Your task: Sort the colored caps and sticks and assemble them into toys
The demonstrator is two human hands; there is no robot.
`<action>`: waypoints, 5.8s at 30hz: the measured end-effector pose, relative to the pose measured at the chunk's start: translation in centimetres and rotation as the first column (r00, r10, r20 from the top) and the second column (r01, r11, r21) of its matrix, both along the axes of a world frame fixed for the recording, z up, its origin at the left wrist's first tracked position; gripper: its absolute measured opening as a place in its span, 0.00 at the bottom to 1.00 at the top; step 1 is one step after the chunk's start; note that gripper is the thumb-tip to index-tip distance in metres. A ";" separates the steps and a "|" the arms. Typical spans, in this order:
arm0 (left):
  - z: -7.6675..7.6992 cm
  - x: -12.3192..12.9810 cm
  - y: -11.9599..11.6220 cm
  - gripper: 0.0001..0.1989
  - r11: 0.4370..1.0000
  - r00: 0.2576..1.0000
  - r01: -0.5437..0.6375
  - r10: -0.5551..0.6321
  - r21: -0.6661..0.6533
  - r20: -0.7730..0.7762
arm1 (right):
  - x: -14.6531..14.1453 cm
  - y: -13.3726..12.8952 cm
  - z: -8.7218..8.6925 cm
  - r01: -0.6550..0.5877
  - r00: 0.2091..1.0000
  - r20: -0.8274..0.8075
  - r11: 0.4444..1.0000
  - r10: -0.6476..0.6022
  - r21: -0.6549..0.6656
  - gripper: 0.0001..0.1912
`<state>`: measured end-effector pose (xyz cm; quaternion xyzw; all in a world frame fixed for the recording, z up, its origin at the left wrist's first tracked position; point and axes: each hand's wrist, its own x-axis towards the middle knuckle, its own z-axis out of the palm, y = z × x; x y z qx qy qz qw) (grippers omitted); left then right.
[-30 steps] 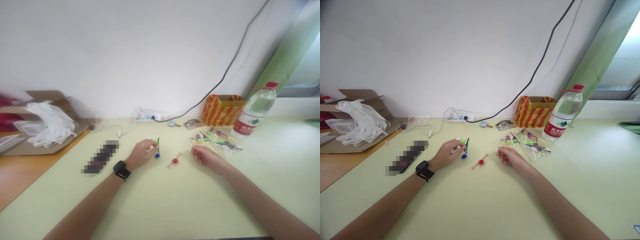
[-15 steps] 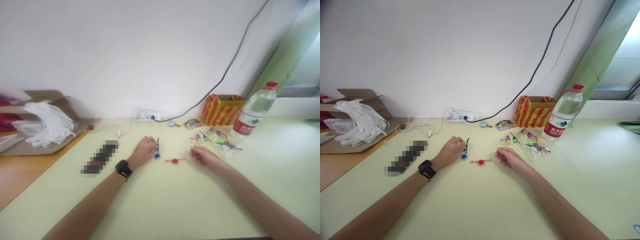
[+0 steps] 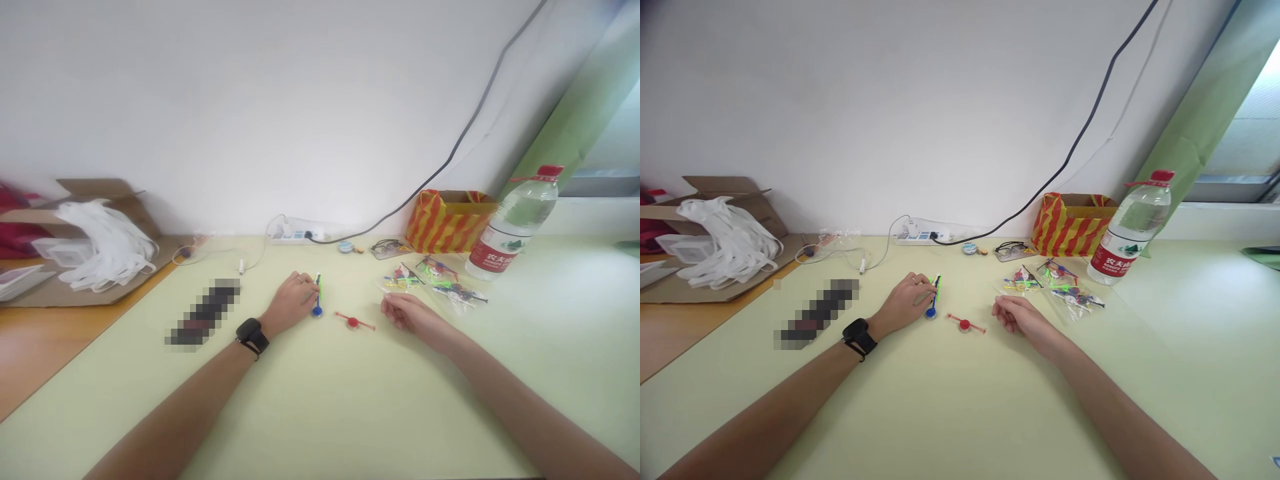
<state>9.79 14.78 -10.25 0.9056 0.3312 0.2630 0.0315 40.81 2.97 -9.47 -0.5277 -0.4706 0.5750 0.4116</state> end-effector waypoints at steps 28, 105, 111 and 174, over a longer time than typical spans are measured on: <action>0.6 0.1 -0.2 0.08 0.995 0.971 -0.004 0.028 -0.100 0.239 | -1.1 -1.1 1.3 -0.033 0.978 0.208 0.991 0.006 0.127 0.24; 0.7 4.0 -6.5 0.07 0.833 0.921 0.366 -0.260 -0.416 0.289 | -3.6 -2.2 -1.4 -0.389 0.794 0.608 0.765 -0.005 0.514 0.11; 0.9 4.0 -6.7 0.08 0.830 0.923 0.366 -0.268 -0.421 0.274 | -3.3 -1.9 -1.6 -0.329 0.833 0.553 0.785 -0.021 0.525 0.12; 0.6 4.1 -6.5 0.09 0.851 0.910 0.408 -0.353 -0.330 0.216 | -4.2 -1.6 -2.0 -0.152 0.897 0.436 0.880 -0.068 0.450 0.09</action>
